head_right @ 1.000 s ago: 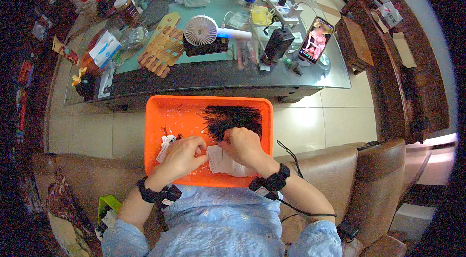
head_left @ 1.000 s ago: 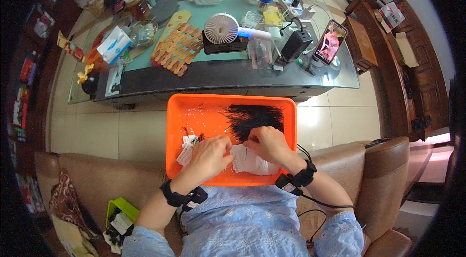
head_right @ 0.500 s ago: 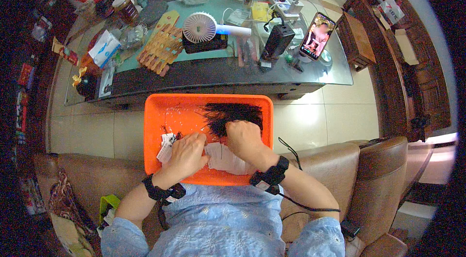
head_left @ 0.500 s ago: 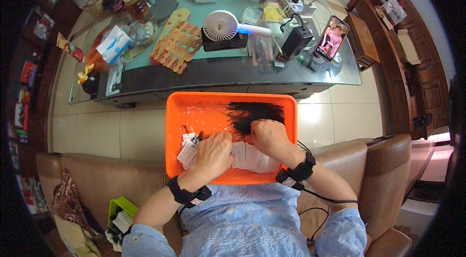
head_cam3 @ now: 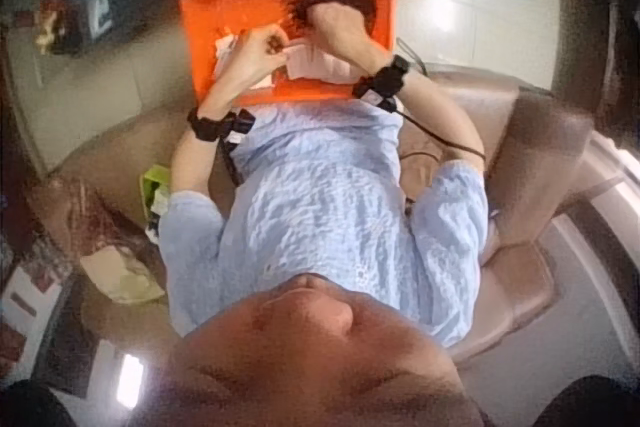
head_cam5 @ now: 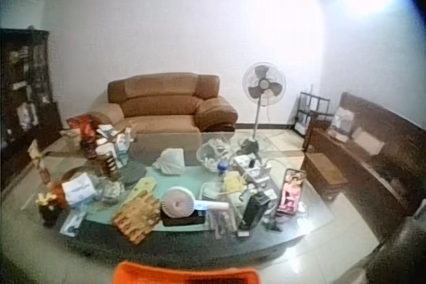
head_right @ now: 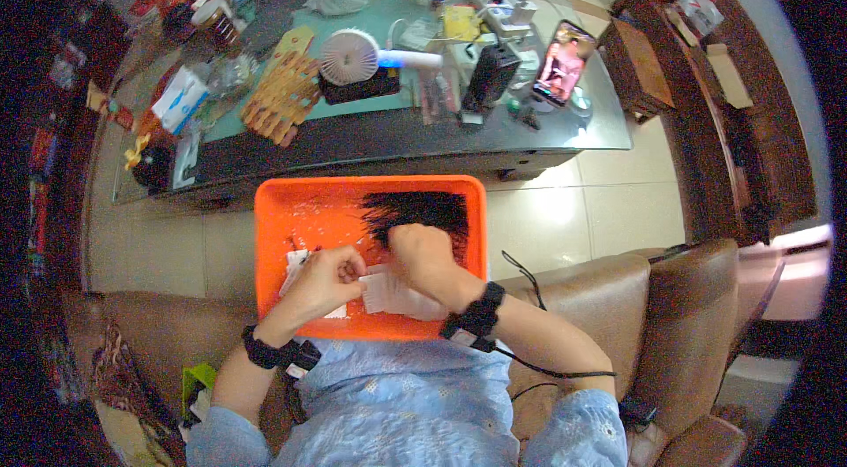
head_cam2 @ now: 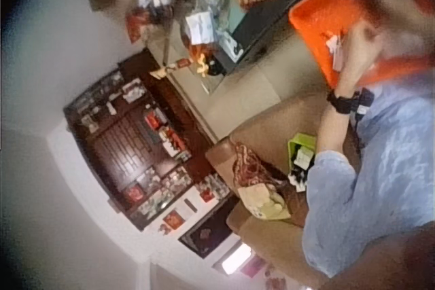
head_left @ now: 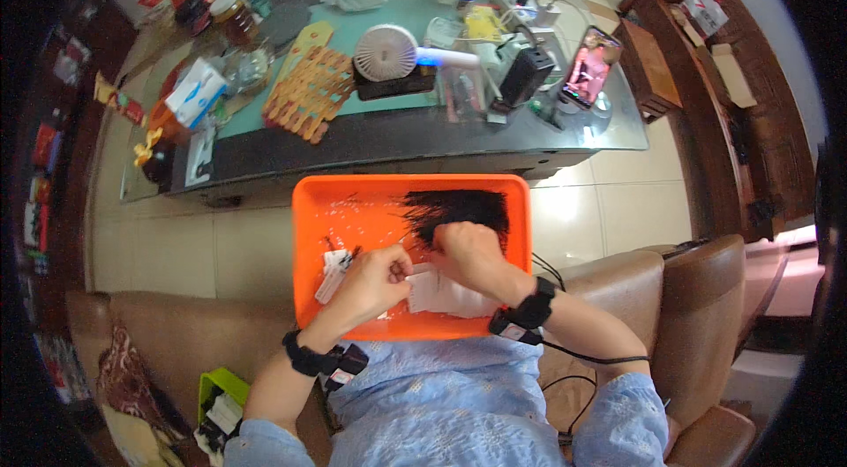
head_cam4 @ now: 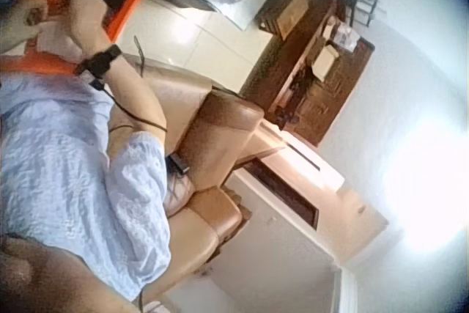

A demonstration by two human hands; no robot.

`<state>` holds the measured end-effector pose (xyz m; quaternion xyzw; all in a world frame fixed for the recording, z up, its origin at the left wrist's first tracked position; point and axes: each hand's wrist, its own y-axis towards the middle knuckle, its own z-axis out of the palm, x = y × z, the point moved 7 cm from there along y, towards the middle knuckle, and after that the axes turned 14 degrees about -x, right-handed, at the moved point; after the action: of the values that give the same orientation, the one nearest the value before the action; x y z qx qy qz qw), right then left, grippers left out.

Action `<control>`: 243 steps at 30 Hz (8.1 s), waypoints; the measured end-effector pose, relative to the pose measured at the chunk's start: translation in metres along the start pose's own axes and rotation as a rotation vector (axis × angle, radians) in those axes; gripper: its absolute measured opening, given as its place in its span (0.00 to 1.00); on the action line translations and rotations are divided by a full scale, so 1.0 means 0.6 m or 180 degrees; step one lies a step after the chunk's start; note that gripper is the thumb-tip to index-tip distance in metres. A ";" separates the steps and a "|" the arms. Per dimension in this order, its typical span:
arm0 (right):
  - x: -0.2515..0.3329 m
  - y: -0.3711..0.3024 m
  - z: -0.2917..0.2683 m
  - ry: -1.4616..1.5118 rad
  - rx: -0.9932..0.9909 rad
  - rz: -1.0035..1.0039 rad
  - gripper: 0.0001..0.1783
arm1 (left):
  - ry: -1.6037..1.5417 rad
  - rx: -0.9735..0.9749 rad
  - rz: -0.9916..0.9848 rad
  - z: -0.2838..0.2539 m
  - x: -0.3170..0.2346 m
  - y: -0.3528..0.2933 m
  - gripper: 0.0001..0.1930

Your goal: The person sits and repeatedly picks up small white rectangular cards and black hair strands from an orange tray. They attach the hair to the cards by hand and place the finished units back into the tray. The process is repeated continuously.

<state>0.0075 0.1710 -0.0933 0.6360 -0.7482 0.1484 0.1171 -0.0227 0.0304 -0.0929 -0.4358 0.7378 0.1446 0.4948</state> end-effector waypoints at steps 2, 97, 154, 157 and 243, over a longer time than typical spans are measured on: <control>0.008 0.001 0.005 -0.0150 -0.0129 -0.0146 0.07 | -0.0211 0.0066 -0.0095 -0.003 0.002 0.000 0.06; 0.082 -0.072 -0.018 0.5596 0.0569 0.1267 0.04 | -0.2355 -0.1157 -0.0050 -0.066 -0.026 -0.045 0.04; 0.099 -0.062 -0.119 0.2410 -0.1494 -0.1092 0.11 | -0.0567 -0.0947 0.1184 -0.095 -0.086 -0.045 0.03; 0.108 -0.067 -0.121 0.2035 -0.1747 -0.1315 0.11 | -0.0911 -0.0834 0.0686 -0.087 -0.068 -0.043 0.02; 0.065 -0.059 -0.044 0.5177 -0.0215 0.1082 0.05 | -0.3230 -0.0803 -0.0707 -0.034 -0.024 -0.051 0.17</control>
<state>0.0359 0.1401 -0.0519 0.2048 -0.5200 0.5548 0.6163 -0.0090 0.0067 -0.0641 -0.4426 0.3321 0.3715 0.7455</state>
